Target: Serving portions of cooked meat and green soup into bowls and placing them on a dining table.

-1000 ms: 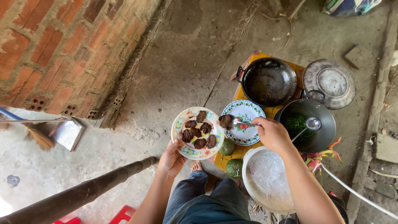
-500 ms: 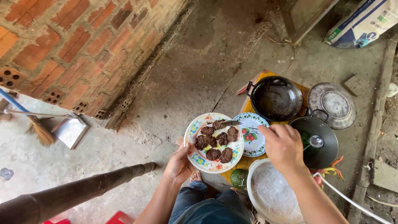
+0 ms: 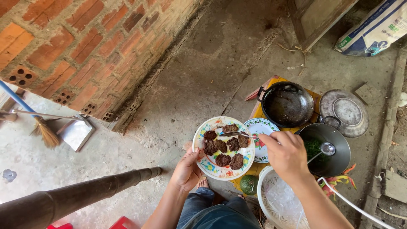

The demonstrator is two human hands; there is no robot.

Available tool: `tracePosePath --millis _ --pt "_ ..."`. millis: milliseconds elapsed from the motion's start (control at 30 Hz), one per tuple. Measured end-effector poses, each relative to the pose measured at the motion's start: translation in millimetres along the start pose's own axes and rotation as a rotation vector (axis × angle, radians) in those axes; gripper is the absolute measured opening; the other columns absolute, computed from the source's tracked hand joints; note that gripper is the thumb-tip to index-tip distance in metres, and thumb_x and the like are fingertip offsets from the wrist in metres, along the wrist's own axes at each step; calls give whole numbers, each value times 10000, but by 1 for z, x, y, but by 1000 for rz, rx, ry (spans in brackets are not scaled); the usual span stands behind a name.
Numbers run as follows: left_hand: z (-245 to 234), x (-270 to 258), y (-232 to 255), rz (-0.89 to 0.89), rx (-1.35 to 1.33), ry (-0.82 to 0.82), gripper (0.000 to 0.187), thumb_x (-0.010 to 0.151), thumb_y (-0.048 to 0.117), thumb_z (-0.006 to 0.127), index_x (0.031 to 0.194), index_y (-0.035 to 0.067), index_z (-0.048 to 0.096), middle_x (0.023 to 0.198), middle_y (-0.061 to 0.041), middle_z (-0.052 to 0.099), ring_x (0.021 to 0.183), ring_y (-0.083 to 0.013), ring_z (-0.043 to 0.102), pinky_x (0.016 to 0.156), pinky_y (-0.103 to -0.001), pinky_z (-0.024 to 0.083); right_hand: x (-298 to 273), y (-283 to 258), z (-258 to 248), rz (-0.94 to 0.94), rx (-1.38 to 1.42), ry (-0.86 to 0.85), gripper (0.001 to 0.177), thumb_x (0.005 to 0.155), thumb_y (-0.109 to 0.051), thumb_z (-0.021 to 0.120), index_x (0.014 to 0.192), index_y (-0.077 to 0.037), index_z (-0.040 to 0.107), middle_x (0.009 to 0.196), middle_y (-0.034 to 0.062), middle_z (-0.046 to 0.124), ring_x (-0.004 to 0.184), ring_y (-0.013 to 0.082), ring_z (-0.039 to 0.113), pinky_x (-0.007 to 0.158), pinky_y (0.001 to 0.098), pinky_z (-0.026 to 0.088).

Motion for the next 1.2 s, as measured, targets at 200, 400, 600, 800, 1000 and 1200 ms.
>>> tracePosePath --millis 200,400,600,800,1000,1200 --pt "-58 15 -9 147 -74 -275 249 1187 133 559 1432 94 553 1075 -18 613 1021 -165 621 1022 -441 559 -6 -15 -15 -46 70 -3 294 796 -71 730 1067 -176 771 900 5 647 853 222 627 787 411 496" --pt "15 -15 13 83 82 79 303 985 196 537 1285 168 570 1033 9 665 983 -153 654 914 -432 559 3 -40 -19 -142 25 -40 358 735 -60 733 1069 -182 772 926 -22 664 870 202 637 756 408 470" --pt "-11 -7 7 167 63 -86 425 1045 142 571 1469 131 551 1060 23 639 999 -116 600 987 -381 530 1 -32 -6 -22 -35 -12 351 767 -73 744 1095 -190 790 885 -13 648 831 204 627 730 398 457" --pt "23 -23 12 89 59 -42 428 990 194 539 1416 159 520 1241 -24 669 1136 -188 641 990 -444 534 0 -39 -4 -48 -31 -3 332 763 -43 715 1054 -185 787 872 -1 667 831 232 655 741 410 491" --pt "-25 -8 5 120 66 90 411 998 231 558 1395 137 515 1335 -64 638 1197 -235 629 1019 -463 541 -25 42 21 431 276 89 157 987 -80 647 1120 -105 728 1004 116 711 920 320 700 816 417 560" --pt "-63 -10 8 117 90 144 447 977 232 577 1411 151 506 1384 -54 619 1221 -221 627 1023 -447 524 -147 174 169 937 19 -432 213 971 -242 605 1120 -250 758 1009 92 749 968 346 702 823 472 551"
Point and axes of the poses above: each hand's wrist, its own x-axis towards the middle knuckle, its own z-axis out of the palm, y = z × x, the point moved 4 cm from there along x, towards the middle knuckle
